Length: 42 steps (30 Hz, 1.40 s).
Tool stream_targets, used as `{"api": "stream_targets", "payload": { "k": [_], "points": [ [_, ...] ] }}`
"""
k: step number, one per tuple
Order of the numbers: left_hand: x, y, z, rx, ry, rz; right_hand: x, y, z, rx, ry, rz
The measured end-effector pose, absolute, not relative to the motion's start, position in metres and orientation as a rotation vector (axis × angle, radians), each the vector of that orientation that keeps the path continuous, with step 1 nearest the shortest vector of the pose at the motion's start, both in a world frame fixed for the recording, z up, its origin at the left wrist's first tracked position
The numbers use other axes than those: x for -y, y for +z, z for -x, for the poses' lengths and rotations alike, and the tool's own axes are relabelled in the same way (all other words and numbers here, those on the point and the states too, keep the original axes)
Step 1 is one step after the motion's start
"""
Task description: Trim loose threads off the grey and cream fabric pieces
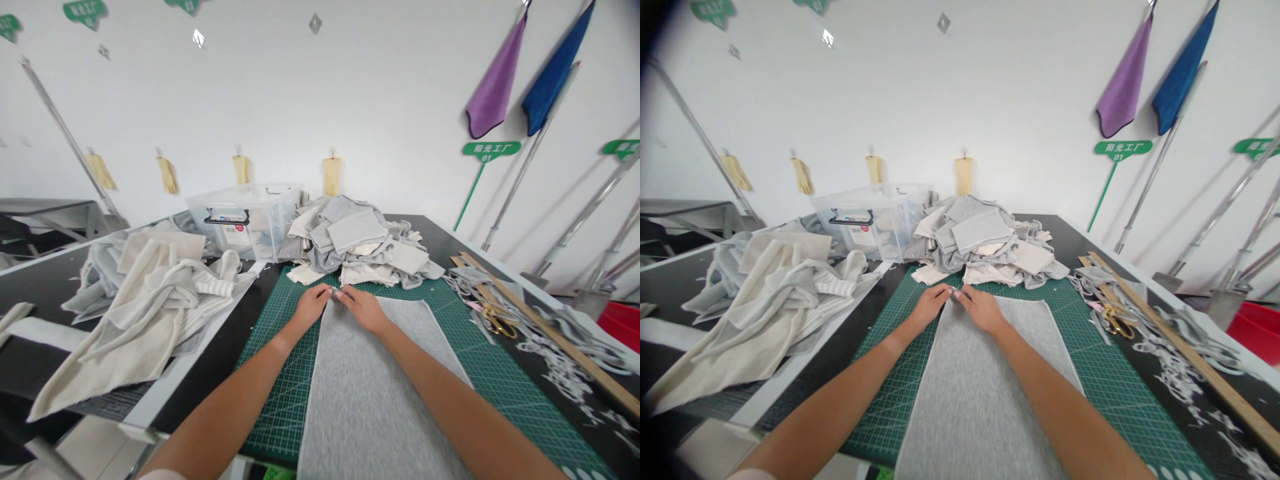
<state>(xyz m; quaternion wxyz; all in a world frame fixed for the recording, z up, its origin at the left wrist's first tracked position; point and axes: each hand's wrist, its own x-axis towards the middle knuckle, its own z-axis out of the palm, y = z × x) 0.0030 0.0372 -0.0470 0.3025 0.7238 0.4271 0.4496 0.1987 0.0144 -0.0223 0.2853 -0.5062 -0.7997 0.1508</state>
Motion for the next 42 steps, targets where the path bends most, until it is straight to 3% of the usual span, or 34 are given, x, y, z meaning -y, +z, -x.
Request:
{"api": "stream_targets", "payload": {
  "k": [42],
  "points": [
    [-0.0304, -0.041, -0.0107, -1.165, 1.273, -1.836, -0.0082, -0.0209, -0.1928, 2.127, 0.343, 1.42]
  ]
}}
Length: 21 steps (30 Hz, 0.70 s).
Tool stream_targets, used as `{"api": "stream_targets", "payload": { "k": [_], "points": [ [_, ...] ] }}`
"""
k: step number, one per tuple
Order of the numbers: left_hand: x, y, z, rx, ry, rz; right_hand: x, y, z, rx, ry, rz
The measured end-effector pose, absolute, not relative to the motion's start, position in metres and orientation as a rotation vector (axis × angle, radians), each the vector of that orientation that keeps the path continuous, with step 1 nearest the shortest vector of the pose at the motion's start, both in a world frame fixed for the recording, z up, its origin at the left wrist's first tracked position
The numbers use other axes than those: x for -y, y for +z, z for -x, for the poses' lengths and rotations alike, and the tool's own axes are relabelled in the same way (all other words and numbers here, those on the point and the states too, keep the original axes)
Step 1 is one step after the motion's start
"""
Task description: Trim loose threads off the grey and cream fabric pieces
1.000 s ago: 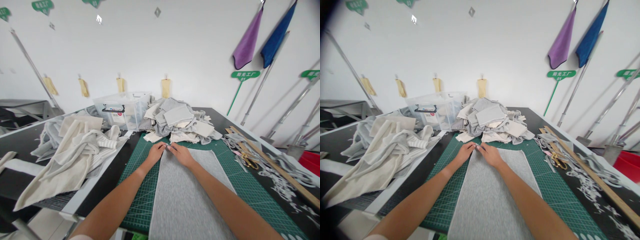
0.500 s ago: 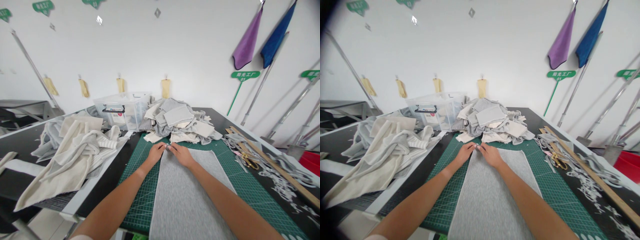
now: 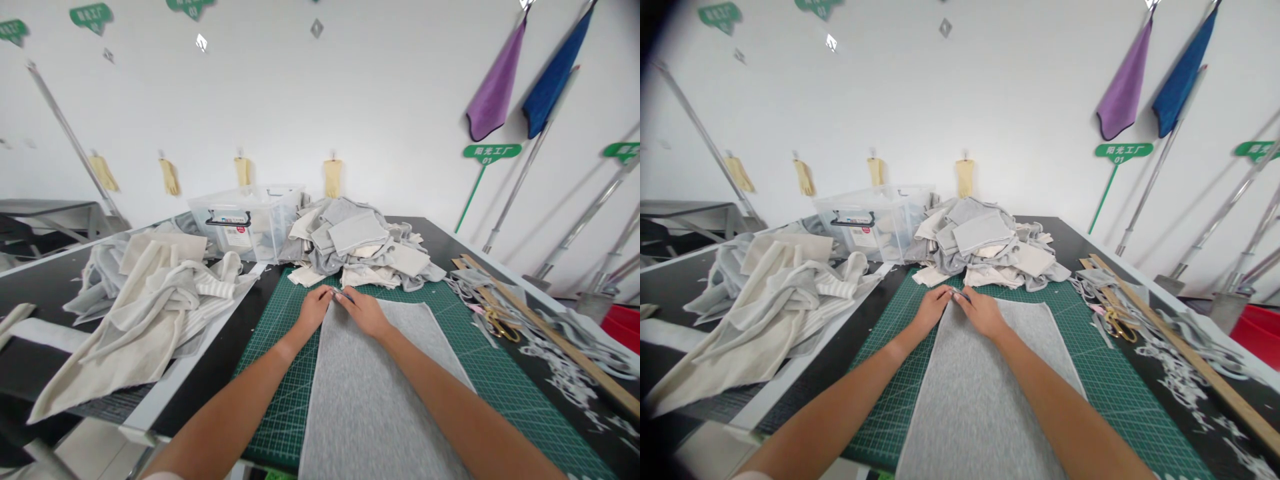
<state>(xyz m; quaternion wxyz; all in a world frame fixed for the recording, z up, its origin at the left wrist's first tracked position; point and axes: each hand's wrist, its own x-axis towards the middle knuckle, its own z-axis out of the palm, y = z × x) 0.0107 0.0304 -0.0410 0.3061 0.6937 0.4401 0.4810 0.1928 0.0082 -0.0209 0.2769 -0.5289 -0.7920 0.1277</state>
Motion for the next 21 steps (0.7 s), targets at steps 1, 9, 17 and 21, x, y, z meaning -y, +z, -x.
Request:
{"api": "stream_targets", "payload": {
  "k": [1, 9, 17, 21],
  "points": [
    [-0.029, -0.0406, -0.0119, -1.171, 1.286, -1.829, -0.0082, -0.021, -0.1926, 2.124, 0.344, 1.414],
    [-0.0252, -0.0421, -0.0149, -1.164, 1.327, -1.779, -0.0074, -0.022, -0.1886, 2.125, 0.313, 1.416],
    [-0.0229, -0.0437, -0.0167, -1.157, 1.344, -1.741, -0.0056, -0.0188, -0.1884, 2.114, 0.348, 1.355],
    [-0.0237, -0.0443, -0.0173, -1.18, 1.361, -1.752, -0.0055, -0.0217, -0.1874, 2.094, 0.321, 1.4]
  ]
}}
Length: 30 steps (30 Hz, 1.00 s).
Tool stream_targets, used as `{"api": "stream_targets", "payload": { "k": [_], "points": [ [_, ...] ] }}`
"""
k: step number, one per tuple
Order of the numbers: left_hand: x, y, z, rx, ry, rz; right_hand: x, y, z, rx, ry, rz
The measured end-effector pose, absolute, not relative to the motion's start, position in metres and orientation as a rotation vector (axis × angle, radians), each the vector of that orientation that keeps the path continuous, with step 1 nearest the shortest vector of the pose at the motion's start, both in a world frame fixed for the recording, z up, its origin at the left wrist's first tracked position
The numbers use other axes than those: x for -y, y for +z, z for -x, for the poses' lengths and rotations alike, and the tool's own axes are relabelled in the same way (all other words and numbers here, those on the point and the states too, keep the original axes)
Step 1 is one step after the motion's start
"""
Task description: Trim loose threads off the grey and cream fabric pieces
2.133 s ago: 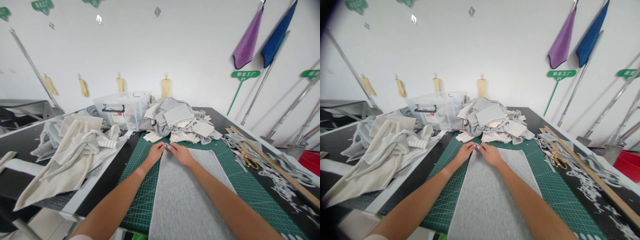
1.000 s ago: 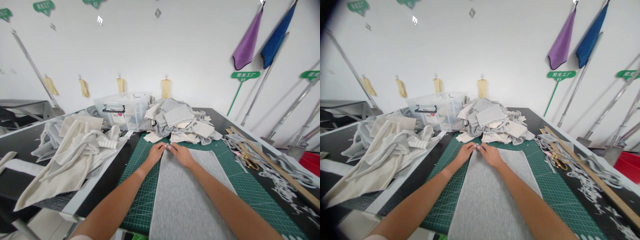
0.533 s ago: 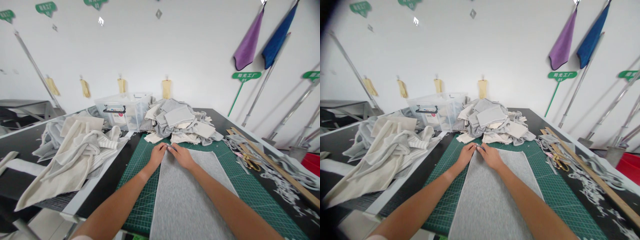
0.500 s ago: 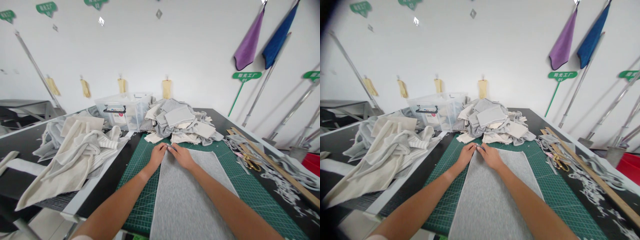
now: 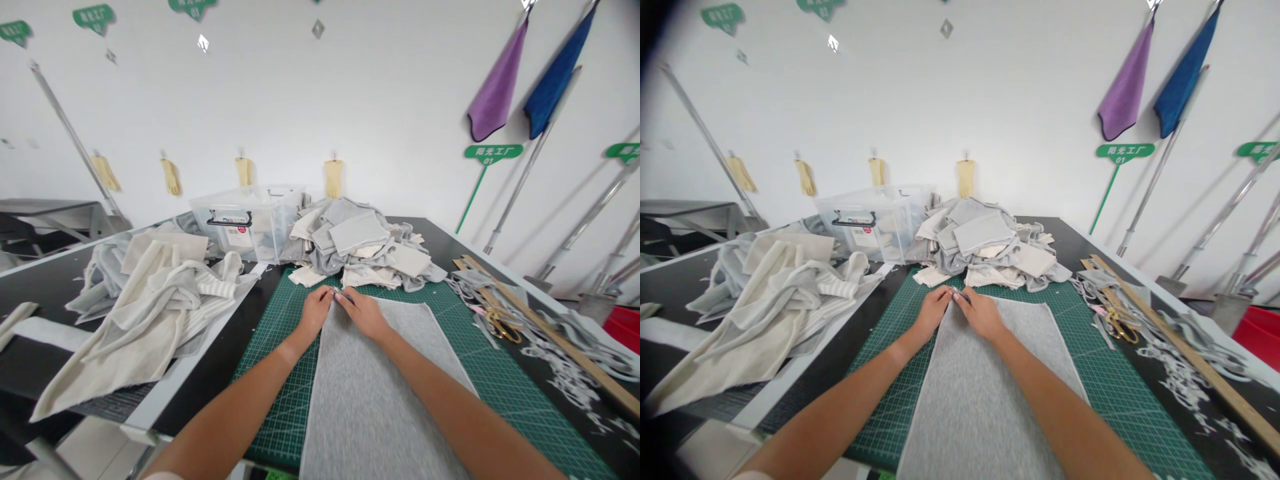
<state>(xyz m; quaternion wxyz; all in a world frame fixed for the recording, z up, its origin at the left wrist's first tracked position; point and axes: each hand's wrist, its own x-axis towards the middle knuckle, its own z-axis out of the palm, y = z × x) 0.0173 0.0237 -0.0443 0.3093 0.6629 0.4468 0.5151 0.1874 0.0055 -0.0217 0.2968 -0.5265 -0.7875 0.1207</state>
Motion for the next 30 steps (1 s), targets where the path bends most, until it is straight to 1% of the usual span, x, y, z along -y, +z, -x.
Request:
{"api": "stream_targets", "payload": {
  "k": [21, 30],
  "points": [
    [-0.024, -0.0457, -0.0171, -1.189, 1.373, -1.74, -0.005, -0.0226, -0.1862, 2.09, 0.368, 1.362],
    [-0.024, -0.0446, -0.0168, -1.16, 1.436, -1.661, -0.0037, -0.0239, -0.1842, 2.08, 0.305, 1.43]
  ]
}}
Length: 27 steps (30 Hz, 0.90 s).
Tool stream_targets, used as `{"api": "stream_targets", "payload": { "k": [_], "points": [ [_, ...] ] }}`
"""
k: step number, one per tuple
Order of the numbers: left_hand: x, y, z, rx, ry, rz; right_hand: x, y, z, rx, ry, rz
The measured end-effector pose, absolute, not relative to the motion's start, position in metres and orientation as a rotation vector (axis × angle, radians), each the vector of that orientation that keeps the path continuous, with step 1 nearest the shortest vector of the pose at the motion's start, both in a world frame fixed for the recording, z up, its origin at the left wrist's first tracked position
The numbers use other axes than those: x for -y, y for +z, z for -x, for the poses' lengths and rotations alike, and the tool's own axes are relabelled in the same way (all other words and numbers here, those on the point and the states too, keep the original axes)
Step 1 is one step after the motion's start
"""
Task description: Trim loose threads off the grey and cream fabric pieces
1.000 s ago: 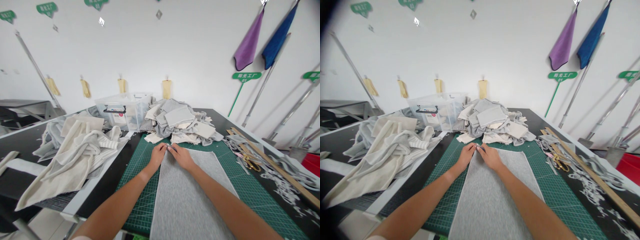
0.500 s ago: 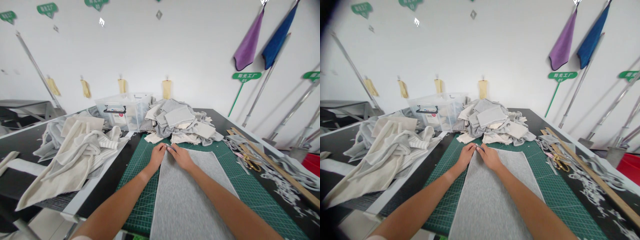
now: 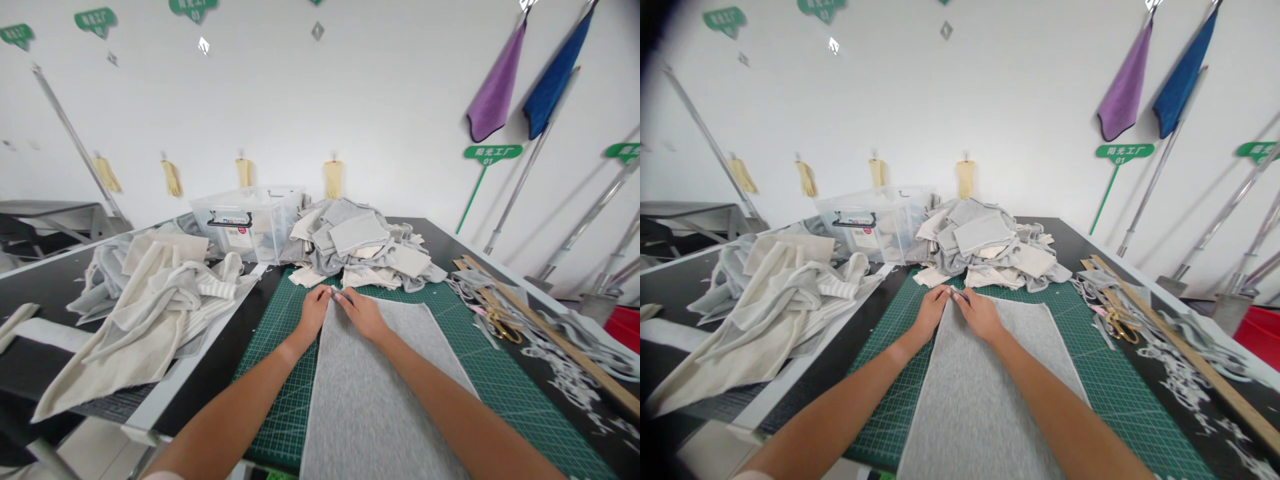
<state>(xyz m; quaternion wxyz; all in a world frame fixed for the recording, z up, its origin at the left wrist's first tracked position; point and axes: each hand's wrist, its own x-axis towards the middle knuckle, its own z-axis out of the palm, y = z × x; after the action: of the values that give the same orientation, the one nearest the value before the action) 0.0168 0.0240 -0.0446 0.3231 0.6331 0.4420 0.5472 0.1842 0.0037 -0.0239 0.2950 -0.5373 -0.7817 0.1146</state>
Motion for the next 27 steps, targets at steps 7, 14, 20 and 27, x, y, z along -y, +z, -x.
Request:
{"api": "stream_targets", "payload": {
  "k": [7, 14, 20, 27],
  "points": [
    [-0.0244, -0.0449, -0.0164, -1.197, 1.407, -1.694, -0.0047, -0.0237, -0.1859, 2.105, 0.366, 1.376],
    [-0.0253, -0.047, -0.0164, -1.192, 1.412, -1.707, -0.0047, -0.0249, -0.1852, 2.116, 0.326, 1.379],
    [-0.0249, -0.0465, -0.0171, -1.206, 1.414, -1.702, -0.0053, -0.0264, -0.1847, 2.112, 0.308, 1.366],
    [-0.0237, -0.0445, -0.0167, -1.201, 1.407, -1.701, -0.0044, -0.0257, -0.1837, 2.085, 0.344, 1.334]
  ]
}}
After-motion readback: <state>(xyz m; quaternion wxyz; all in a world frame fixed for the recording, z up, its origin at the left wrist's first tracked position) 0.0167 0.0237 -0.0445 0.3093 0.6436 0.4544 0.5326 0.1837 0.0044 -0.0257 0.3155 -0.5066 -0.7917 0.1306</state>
